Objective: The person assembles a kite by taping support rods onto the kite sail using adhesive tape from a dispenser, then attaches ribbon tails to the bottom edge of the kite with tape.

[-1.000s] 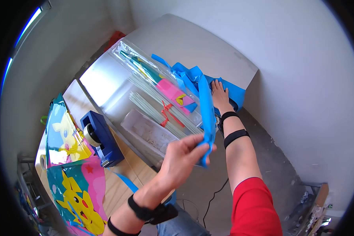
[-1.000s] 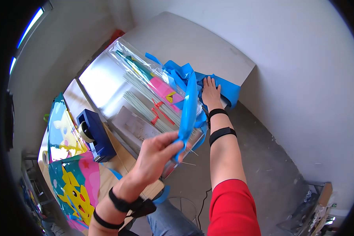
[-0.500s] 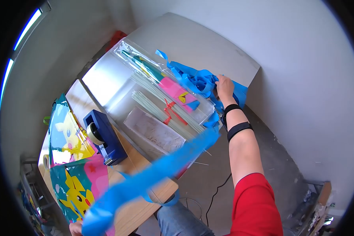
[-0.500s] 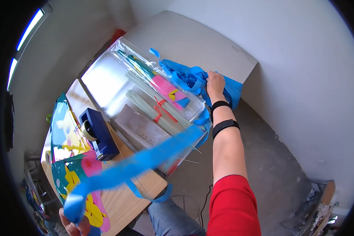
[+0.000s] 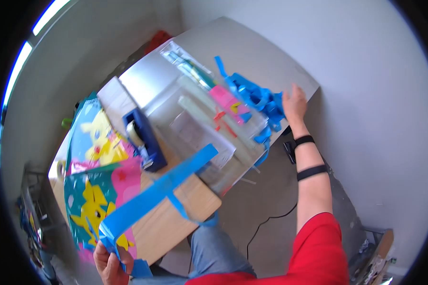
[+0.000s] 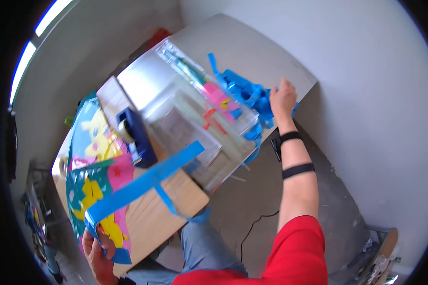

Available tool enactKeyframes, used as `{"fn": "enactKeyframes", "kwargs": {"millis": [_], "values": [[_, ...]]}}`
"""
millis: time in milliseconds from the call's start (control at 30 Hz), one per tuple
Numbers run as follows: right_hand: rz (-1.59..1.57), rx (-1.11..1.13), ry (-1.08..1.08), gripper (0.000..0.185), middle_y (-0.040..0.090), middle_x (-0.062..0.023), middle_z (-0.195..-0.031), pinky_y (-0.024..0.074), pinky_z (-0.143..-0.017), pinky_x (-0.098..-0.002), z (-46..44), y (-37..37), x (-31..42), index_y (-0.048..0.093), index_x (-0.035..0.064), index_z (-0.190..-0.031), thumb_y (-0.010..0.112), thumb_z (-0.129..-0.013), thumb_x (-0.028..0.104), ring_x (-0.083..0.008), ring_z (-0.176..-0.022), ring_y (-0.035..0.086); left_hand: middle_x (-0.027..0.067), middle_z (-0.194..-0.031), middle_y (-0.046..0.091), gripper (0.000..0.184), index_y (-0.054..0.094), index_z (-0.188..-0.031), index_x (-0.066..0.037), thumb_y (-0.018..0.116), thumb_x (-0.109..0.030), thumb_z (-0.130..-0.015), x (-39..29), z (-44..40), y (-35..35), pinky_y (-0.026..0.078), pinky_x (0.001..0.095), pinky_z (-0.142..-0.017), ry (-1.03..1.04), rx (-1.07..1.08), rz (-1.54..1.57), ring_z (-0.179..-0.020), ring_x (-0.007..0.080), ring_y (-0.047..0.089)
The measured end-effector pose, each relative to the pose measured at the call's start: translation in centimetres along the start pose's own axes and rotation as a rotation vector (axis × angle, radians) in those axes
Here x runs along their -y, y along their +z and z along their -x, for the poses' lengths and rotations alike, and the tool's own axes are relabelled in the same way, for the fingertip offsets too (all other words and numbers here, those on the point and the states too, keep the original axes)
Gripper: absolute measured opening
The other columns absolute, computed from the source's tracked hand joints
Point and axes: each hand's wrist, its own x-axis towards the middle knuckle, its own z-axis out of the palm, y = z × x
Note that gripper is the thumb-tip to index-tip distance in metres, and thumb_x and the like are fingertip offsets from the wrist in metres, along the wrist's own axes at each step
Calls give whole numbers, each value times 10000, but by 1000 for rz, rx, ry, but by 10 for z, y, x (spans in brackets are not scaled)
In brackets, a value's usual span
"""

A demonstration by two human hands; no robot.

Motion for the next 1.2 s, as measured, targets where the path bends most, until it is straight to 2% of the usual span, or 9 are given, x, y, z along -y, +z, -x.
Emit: {"fn": "enactKeyframes", "kwargs": {"millis": [100,167,267,433,500,633,700,800,1200], "values": [[-581,360,84,237,647,-173,-1002,497,-808,-409,36,-104,87,609,27,-1072,638,-881,163,-343,-975,611,63,-680,593,283,515,-1239,-14,528,-142,-987,2,21,-23,372,217,-461,116,61,-189,-471,103,488],[-425,520,303,186,639,-176,-1016,497,-795,-408,78,-131,110,592,18,-1063,579,-906,118,-346,-969,608,63,-684,593,258,523,-1207,-30,537,-162,-986,6,33,-34,362,220,-461,66,122,-217,-470,108,488],[-343,21,208,225,616,-188,-1108,487,-861,-426,125,-51,32,562,22,-1140,537,-925,87,-360,-1033,593,35,-753,531,182,554,-1101,32,506,-65,-955,-8,57,-24,348,201,-544,-110,52,-240,-584,77,437],[-155,451,281,811,135,-247,-1569,380,-1079,-413,98,44,-54,83,125,-1540,521,-877,-34,-395,-1394,302,49,-822,566,176,559,-1102,32,505,-55,-959,0,68,-39,406,231,-602,-259,-104,-290,-655,104,495],[-225,493,288,865,242,-260,-1532,314,-1132,-408,80,75,-68,94,102,-1538,613,-851,21,-395,-1405,284,55,-868,564,213,549,-1147,34,513,-56,-958,11,66,-50,416,247,-628,-252,-144,-233,-718,122,503],[263,829,237,822,561,-205,-1256,500,-929,-469,24,64,-48,338,109,-1427,778,-740,210,-389,-1108,596,60,-897,554,224,527,-1164,25,519,-71,-962,17,46,-39,423,267,-680,-274,-185,-181,-769,142,498],[338,880,196,544,616,-188,-1167,522,-884,-478,6,78,-54,597,63,-1190,798,-725,262,-377,-1059,626,61,-898,544,206,516,-1145,17,524,-83,-966,15,36,-25,425,283,-719,-284,-197,-130,-790,153,493],[352,957,224,501,629,-196,-1168,526,-879,-469,-3,75,-47,638,26,-1104,812,-718,294,-363,-1068,628,54,-884,535,177,520,-1107,6,527,-105,-970,21,25,-8,396,286,-727,-310,-156,-80,-794,144,482],[0,220,226,464,603,-259,-965,473,-786,-494,23,-14,-113,502,-33,-992,811,-717,177,-449,-923,596,53,-888,560,158,550,-1105,0,508,-104,-994,27,29,-28,423,285,-738,-197,-116,-15,-798,145,519]]}}
